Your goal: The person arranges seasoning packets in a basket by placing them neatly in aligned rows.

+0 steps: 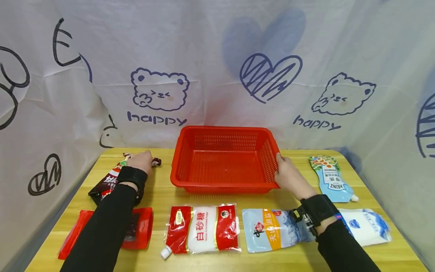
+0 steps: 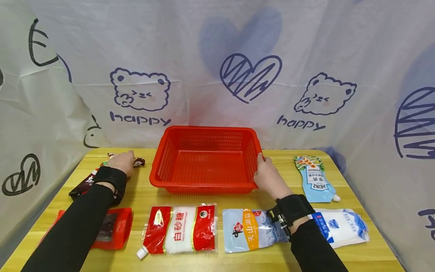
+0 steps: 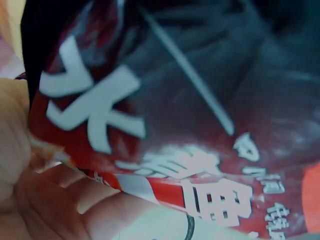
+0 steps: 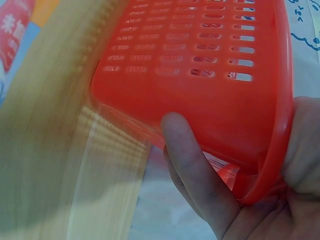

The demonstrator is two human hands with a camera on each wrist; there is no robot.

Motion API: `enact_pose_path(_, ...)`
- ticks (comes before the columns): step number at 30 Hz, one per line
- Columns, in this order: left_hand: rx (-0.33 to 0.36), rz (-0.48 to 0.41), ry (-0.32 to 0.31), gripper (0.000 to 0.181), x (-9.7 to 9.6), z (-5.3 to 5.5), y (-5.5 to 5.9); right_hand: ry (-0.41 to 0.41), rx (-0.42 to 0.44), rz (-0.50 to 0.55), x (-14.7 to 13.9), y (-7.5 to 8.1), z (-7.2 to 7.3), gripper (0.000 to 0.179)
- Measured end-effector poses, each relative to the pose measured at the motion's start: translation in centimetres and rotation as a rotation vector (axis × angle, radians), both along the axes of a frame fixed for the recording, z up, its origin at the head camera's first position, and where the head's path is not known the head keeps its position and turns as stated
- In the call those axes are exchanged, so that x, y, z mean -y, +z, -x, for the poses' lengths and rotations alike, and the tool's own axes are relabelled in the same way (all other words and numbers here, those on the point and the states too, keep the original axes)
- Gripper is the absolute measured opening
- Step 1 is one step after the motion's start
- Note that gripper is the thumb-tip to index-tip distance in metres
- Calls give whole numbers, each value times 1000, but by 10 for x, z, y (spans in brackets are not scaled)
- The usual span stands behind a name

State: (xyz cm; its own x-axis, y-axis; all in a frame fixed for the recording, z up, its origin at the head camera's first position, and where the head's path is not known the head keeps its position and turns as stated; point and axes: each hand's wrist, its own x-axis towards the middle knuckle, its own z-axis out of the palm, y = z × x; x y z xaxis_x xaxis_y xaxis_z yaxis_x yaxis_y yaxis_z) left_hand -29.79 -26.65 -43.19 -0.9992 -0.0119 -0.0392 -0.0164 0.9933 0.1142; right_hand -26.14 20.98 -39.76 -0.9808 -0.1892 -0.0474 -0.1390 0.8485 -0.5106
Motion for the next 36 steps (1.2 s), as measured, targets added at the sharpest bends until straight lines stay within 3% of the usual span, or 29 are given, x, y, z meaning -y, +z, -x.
enact_pose_path(6,19,-43,-28,21,13,-1,9,18,-13,32,-2,1,1,69)
enact_pose_path(10,-19,-70,-35,19,14,-8,19,14,-17,20,-3,2,2,68)
enact_pose_path(21,-214,-178,-39,31,8,-35,58,3,14,28,-2,1,2,68)
enact_pose_path(26,-344,-191,-48,32,0,-52,72,-2,17,42,0,0,1,68)
enact_pose_path(36,-581,-224,-97,43,-38,-91,96,-10,18,101,-1,-1,-3,67)
